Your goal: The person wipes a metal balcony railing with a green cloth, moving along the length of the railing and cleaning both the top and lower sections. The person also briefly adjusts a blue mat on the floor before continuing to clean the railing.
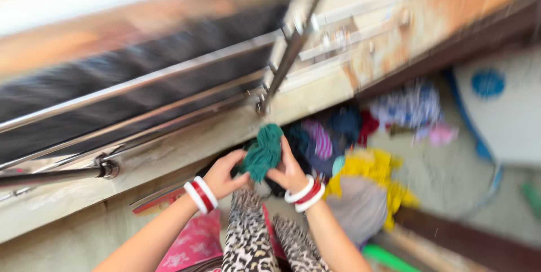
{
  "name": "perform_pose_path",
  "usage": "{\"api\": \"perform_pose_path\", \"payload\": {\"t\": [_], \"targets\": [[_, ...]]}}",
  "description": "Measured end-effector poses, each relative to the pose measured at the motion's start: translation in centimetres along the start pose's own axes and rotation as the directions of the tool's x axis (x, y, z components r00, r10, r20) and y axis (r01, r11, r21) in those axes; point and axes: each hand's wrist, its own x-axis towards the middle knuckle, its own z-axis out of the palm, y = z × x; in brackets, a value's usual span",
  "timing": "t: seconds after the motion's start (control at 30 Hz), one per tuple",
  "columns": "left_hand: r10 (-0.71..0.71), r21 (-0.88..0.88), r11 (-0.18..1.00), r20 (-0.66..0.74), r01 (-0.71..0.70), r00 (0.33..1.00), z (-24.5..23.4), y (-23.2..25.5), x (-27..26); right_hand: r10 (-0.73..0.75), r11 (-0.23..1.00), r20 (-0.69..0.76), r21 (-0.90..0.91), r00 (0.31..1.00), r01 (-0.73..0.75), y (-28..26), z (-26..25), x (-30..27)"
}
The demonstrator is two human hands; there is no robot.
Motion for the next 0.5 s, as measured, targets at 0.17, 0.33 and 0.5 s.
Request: {"api": "perform_pose_path", "payload": {"t": [0.17,0.33,0.5], "targets": [[0.156,0.034,0.988,-0.345,-0.154,0.926,-5.4,3.3,-6.0,0.448,0.757,-0.328,-0.356,0.832,-0.548,-3.2,4.0,3.7],[-0.239,-0.203,0.966,-0.478,0.158,0.845,-9.7,5.7,-13.8,-0.008,0.718,0.351,-0.649,0.936,0.249,-5.1,10.7,10.2],[0.04,0.192,0.971,-0.721,0.144,0.692,-10.7,7.6,-19.2,0.238,0.849,0.615,-0.507,0.752,0.147,-7.1,22.7,12.8]]}}
